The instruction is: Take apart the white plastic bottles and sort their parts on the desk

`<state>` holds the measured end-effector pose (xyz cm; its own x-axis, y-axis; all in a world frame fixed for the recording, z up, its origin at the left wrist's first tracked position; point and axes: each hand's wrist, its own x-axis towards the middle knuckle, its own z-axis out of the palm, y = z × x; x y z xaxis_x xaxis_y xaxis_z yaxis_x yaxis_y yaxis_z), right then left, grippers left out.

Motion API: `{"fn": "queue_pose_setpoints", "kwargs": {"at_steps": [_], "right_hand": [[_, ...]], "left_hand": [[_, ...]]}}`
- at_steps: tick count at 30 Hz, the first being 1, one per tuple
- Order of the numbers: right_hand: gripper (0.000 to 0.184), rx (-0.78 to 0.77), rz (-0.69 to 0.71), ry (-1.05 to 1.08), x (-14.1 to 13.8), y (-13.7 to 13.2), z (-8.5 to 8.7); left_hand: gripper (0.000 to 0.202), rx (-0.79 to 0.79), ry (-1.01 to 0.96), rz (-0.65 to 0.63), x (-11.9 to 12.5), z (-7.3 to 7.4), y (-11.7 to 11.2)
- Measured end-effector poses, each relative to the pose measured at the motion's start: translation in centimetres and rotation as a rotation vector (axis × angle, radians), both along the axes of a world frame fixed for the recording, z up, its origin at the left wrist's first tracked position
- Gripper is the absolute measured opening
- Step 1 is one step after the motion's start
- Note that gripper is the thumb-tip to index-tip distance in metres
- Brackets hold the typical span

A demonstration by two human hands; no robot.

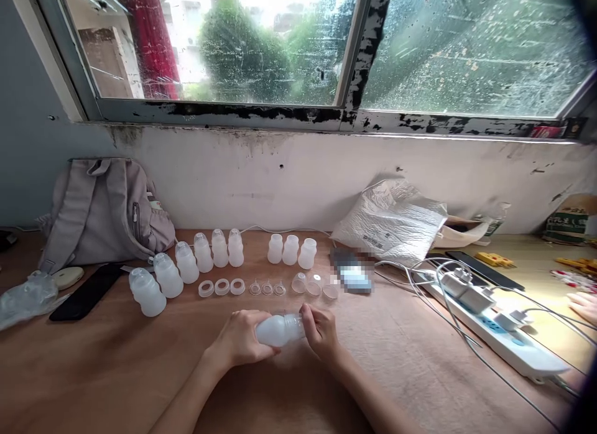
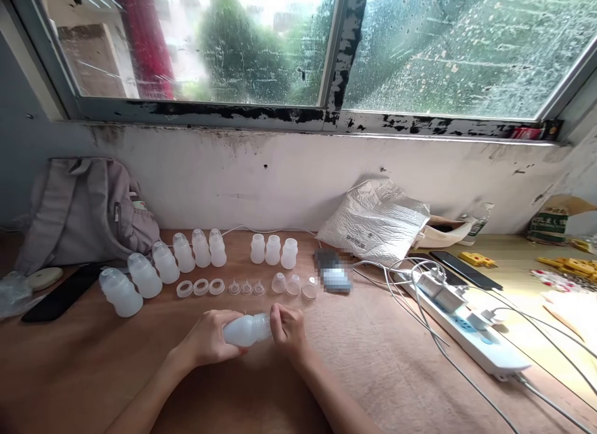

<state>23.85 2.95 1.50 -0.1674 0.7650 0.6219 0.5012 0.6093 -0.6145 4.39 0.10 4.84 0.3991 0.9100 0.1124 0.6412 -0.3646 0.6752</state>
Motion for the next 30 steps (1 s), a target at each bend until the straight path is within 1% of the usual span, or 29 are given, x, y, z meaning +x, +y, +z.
{"fn": "queue_pose_setpoints", "kwargs": {"at_steps": [2, 5, 7, 9, 10, 11, 12, 14, 17, 20, 22, 26, 29, 30], "right_hand": [[0.034, 0.029, 0.036, -0.002, 0.1, -0.1, 0.1], [0.034, 0.083, 0.087, -0.026, 0.3, -0.2, 0.3], [0.034, 0.101, 0.079, -0.021, 0.8, 0.0, 0.4], [0.036, 0.104, -0.034, 0.041, 1.7, 0.4, 0.6], [0.037, 0.097, -0.126, 0.077, 2.2, 0.7, 0.7], [0.038, 0.085, -0.226, 0.097, 2.8, 1.0, 0.9], [0.037, 0.063, -0.302, 0.086, 3.2, 1.3, 1.0], [0.031, 0.018, -0.377, 0.002, 3.7, 1.9, 1.2], [0.025, -0.033, -0.367, -0.161, 3.5, 2.6, 0.9], [0.027, -0.081, -0.345, -0.317, 2.8, 2.8, 0.0], [0.028, -0.104, -0.347, -0.377, 2.6, 3.0, -0.7], [0.035, -0.130, -0.349, -0.384, 2.7, 3.4, -1.6], [0.041, -0.102, -0.357, -0.331, 2.8, 3.5, -1.5], [0.041, -0.080, -0.366, -0.304, 2.7, 3.4, -1.3]], "left_hand": [[0.035, -0.236, -0.115, -0.048, -0.1, -0.2, 0.2], [0.034, -0.615, -0.329, -0.141, -0.2, -0.8, 0.5], [0.032, -0.875, -0.458, -0.239, -0.4, -1.4, 0.6], [0.034, -1.082, -0.530, -0.360, -0.7, -1.8, 0.6], [0.034, -1.140, -0.547, -0.410, -0.9, -2.0, 0.6], [0.035, -1.164, -0.566, -0.445, -1.1, -2.1, 0.6], [0.036, -1.162, -0.594, -0.462, -1.3, -2.2, 0.5], [0.038, -1.112, -0.683, -0.446, -1.6, -2.3, 0.5], [0.040, -1.022, -0.827, -0.351, -1.6, -2.4, 0.6], [0.038, -0.939, -0.949, -0.234, -1.4, -2.5, 0.8], [0.038, -0.884, -1.013, -0.165, -1.5, -2.5, 1.0], [0.040, -0.798, -1.083, -0.012, -1.6, -2.4, 1.3], [0.042, -0.753, -1.083, 0.053, -1.4, -2.3, 1.4], [0.042, -0.715, -1.063, 0.074, -1.3, -2.2, 1.4]]}}
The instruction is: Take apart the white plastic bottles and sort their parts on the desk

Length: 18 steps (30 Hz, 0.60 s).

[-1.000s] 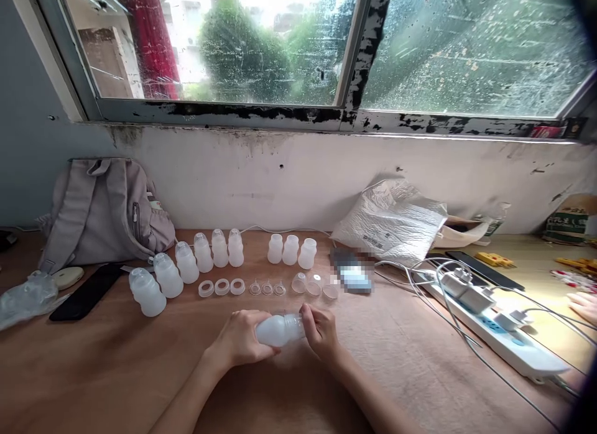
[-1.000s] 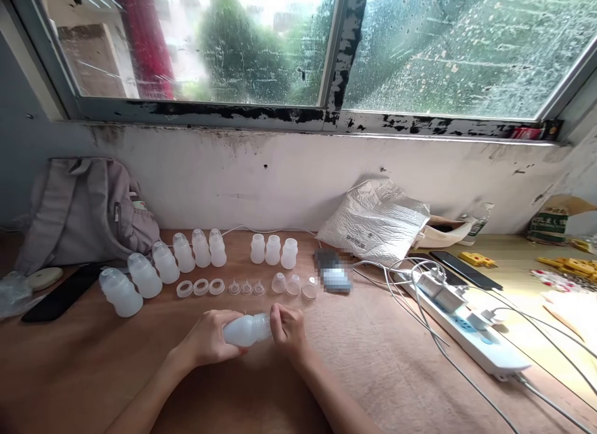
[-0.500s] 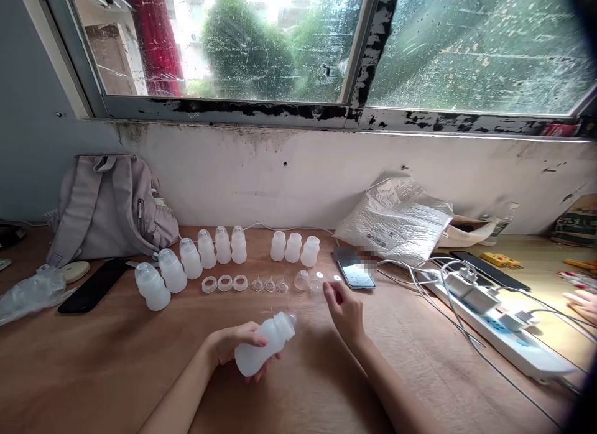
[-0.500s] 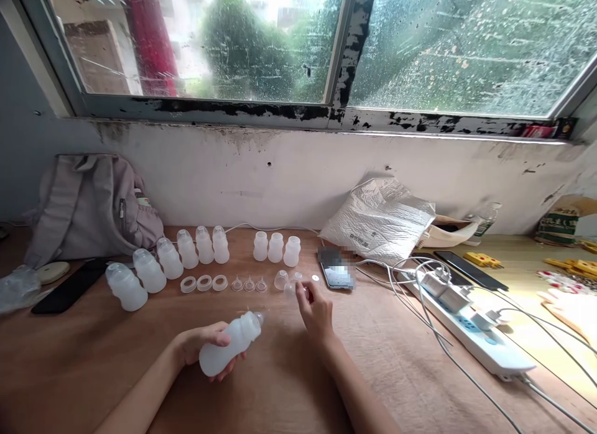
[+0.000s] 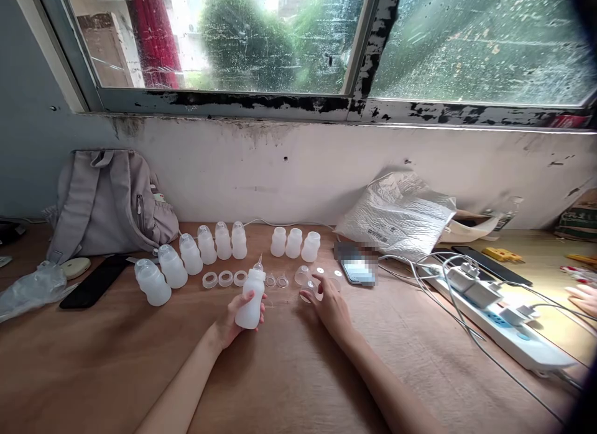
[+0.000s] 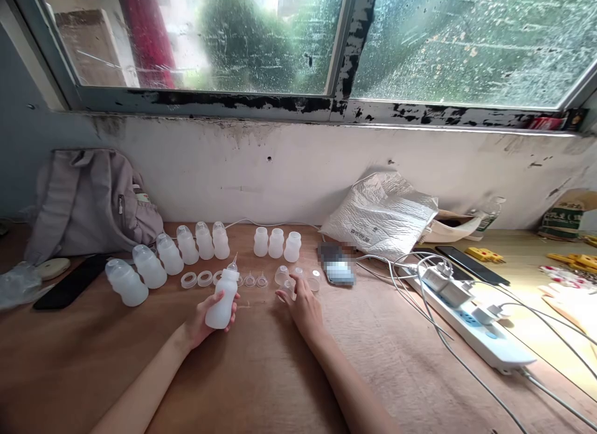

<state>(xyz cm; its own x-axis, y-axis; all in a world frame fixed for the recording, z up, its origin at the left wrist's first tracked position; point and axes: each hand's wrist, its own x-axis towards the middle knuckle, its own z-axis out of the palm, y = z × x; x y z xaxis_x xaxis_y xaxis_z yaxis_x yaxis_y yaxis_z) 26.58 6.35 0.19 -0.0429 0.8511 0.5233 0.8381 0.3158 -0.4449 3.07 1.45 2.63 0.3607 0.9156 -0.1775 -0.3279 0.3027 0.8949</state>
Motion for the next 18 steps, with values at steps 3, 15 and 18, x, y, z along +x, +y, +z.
{"fn": "queue_pose_setpoints", "kwargs": {"at_steps": [3, 15, 18], "right_hand": [[0.034, 0.069, 0.027, 0.096, -0.6, -0.9, 0.9], [0.021, -0.205, 0.337, 0.484, -5.0, -6.1, 2.8], [0.031, -0.180, 0.301, 0.543, -4.7, -6.1, 2.9]], "left_hand": [[0.039, 0.219, 0.260, 0.211, 0.4, 0.1, -0.3], [0.039, 1.040, 1.012, 0.178, 3.3, -0.6, -2.4], [0.031, 0.811, 0.841, 0.053, 4.2, 0.1, -3.0]]}}
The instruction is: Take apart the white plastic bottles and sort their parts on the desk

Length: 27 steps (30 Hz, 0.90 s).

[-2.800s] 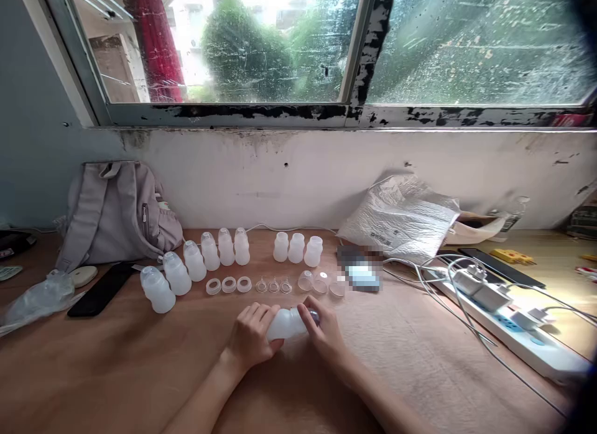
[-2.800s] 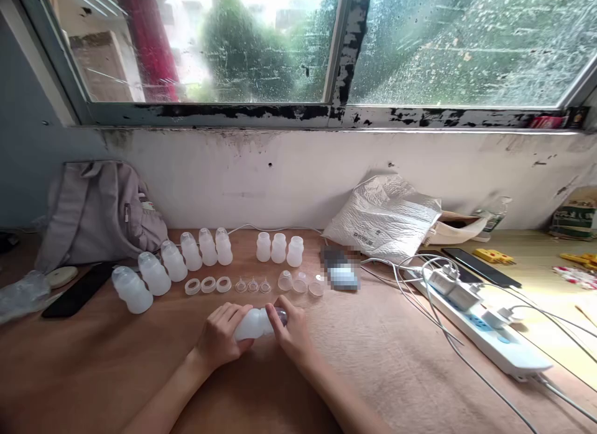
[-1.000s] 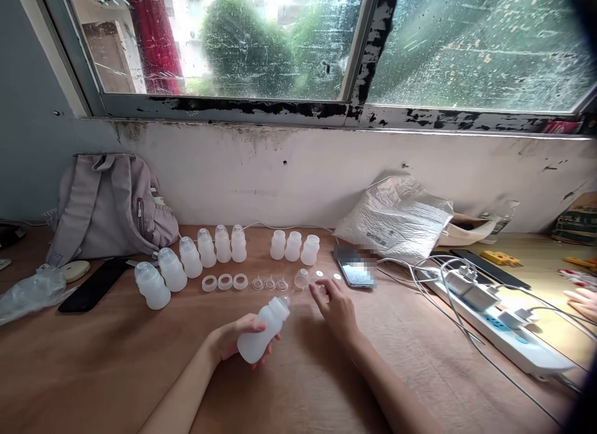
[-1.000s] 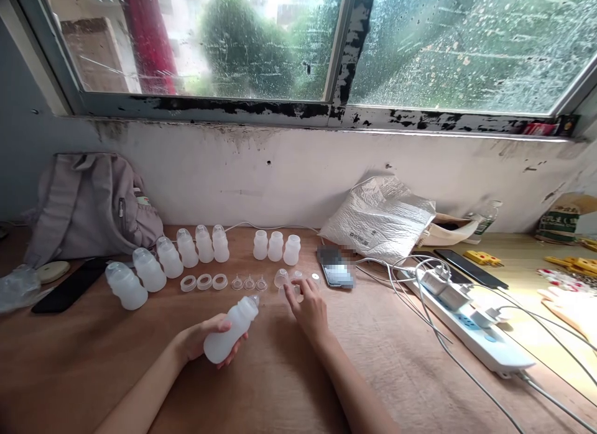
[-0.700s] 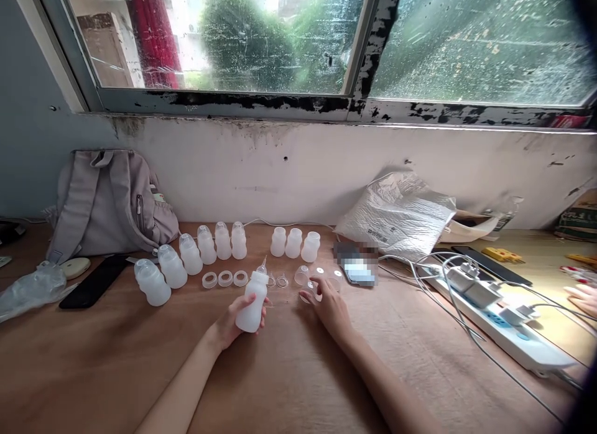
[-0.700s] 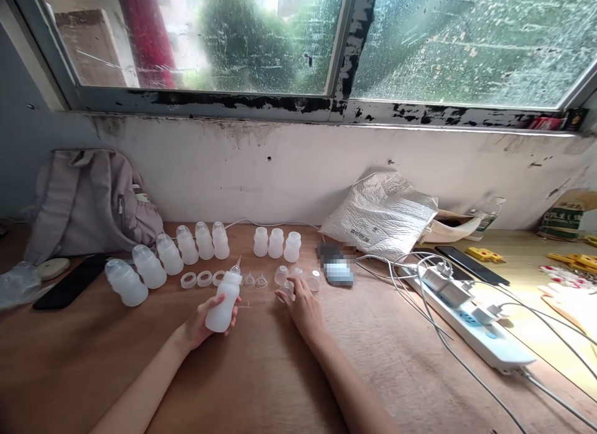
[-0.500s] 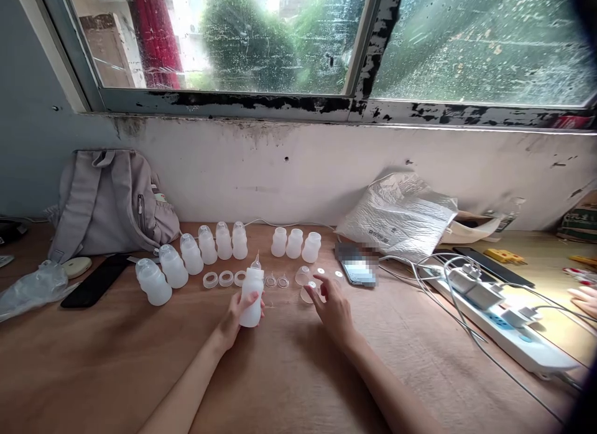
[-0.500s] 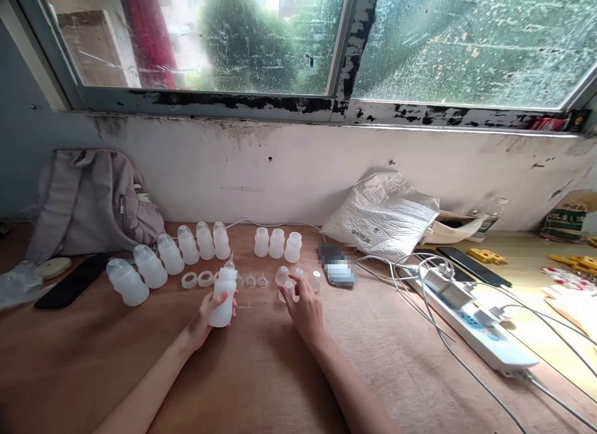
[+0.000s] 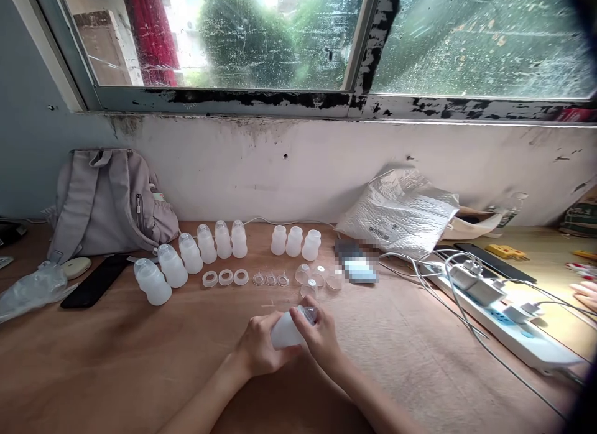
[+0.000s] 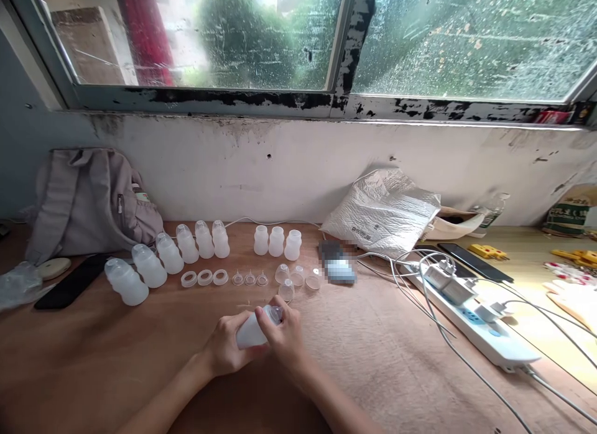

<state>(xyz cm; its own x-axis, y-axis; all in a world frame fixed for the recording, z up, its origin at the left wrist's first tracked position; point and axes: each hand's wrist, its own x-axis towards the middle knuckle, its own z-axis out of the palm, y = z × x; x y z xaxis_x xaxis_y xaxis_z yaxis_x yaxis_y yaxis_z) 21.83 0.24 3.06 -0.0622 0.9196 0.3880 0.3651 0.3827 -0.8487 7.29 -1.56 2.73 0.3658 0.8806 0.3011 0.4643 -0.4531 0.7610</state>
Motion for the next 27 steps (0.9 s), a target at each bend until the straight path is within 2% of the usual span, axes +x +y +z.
{"fn": "queue_pose_setpoints", "kwargs": {"at_steps": [2, 4, 7, 9, 12, 14, 21, 27], "right_hand": [[0.035, 0.002, 0.009, 0.032, 0.3, 0.0, 0.2], [0.036, -0.010, 0.068, 0.068, 0.7, 0.1, 0.4], [0.032, -0.102, 0.268, 0.166, 1.0, 0.4, 0.7], [0.036, -0.177, 0.375, 0.241, 1.1, 0.9, 0.6], [0.040, -0.226, 0.335, 0.274, 1.2, 2.0, 0.3], [0.033, -0.246, 0.276, 0.281, 1.3, 2.5, 0.1], [0.023, -0.229, 0.250, 0.482, 1.4, 2.3, 0.0], [0.020, -0.251, 0.276, 0.492, 1.6, 2.2, 0.3]], "left_hand": [[0.027, -0.191, -0.129, -0.038, 0.4, 0.3, -0.3], [0.026, -0.465, -0.324, -0.152, 0.8, 0.3, -0.5], [0.033, -0.891, -0.655, -0.386, 1.1, -0.2, -0.6], [0.043, -1.028, -0.856, -0.459, 0.9, -0.5, -0.6], [0.050, -1.024, -1.057, -0.471, 0.1, -0.5, -0.3], [0.049, -0.981, -1.073, -0.459, -0.4, -0.3, 0.0], [0.037, -1.008, -0.785, -0.365, -1.0, -0.4, 1.0], [0.036, -1.035, -0.679, -0.399, -1.6, -0.3, 1.5]]}}
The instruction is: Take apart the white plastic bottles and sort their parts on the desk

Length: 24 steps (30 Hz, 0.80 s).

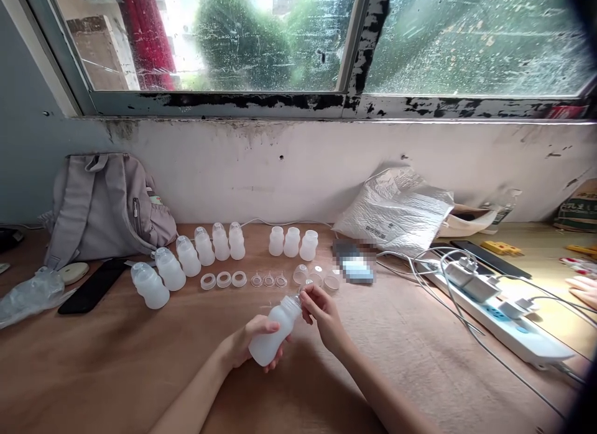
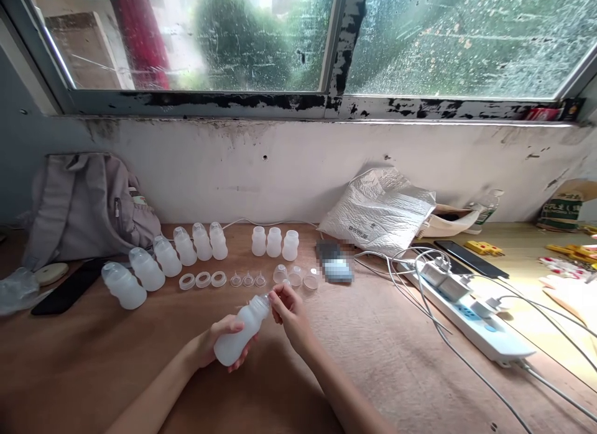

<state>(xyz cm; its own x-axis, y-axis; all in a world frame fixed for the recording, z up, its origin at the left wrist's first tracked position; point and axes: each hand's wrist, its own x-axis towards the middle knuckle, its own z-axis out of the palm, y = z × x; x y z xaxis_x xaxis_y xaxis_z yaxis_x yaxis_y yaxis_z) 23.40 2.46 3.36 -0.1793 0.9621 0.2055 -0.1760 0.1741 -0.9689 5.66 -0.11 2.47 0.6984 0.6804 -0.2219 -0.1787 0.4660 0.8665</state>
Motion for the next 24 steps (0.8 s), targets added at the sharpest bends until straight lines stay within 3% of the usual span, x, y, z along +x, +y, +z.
{"fn": "queue_pose_setpoints", "kwargs": {"at_steps": [5, 9, 13, 17, 20, 24], "right_hand": [[0.019, -0.010, 0.044, 0.029, 0.1, -0.1, 0.5], [0.018, 0.017, -0.070, 0.020, 0.5, -0.2, 0.7], [0.017, 0.175, -0.201, -0.298, 0.4, -0.3, 0.0], [0.014, 0.396, -0.062, -0.729, -0.6, -0.9, -1.6], [0.012, 0.438, 0.016, -0.822, -1.2, -1.4, -2.3], [0.020, 0.456, -0.072, -0.767, -1.4, -1.0, -1.6]], "left_hand": [[0.041, -0.038, -0.043, -0.058, -0.9, -0.3, 0.3], [0.054, -0.118, -0.090, -0.054, -1.1, -0.4, 0.3], [0.047, -0.077, -0.285, 0.246, -1.0, 0.1, 0.8], [0.034, -0.025, -0.335, 0.619, -1.6, 0.1, 1.8], [0.033, 0.057, -0.269, 0.839, -2.2, -0.3, 2.5], [0.042, 0.336, -0.022, 0.930, -2.6, -0.9, 3.0]]}}
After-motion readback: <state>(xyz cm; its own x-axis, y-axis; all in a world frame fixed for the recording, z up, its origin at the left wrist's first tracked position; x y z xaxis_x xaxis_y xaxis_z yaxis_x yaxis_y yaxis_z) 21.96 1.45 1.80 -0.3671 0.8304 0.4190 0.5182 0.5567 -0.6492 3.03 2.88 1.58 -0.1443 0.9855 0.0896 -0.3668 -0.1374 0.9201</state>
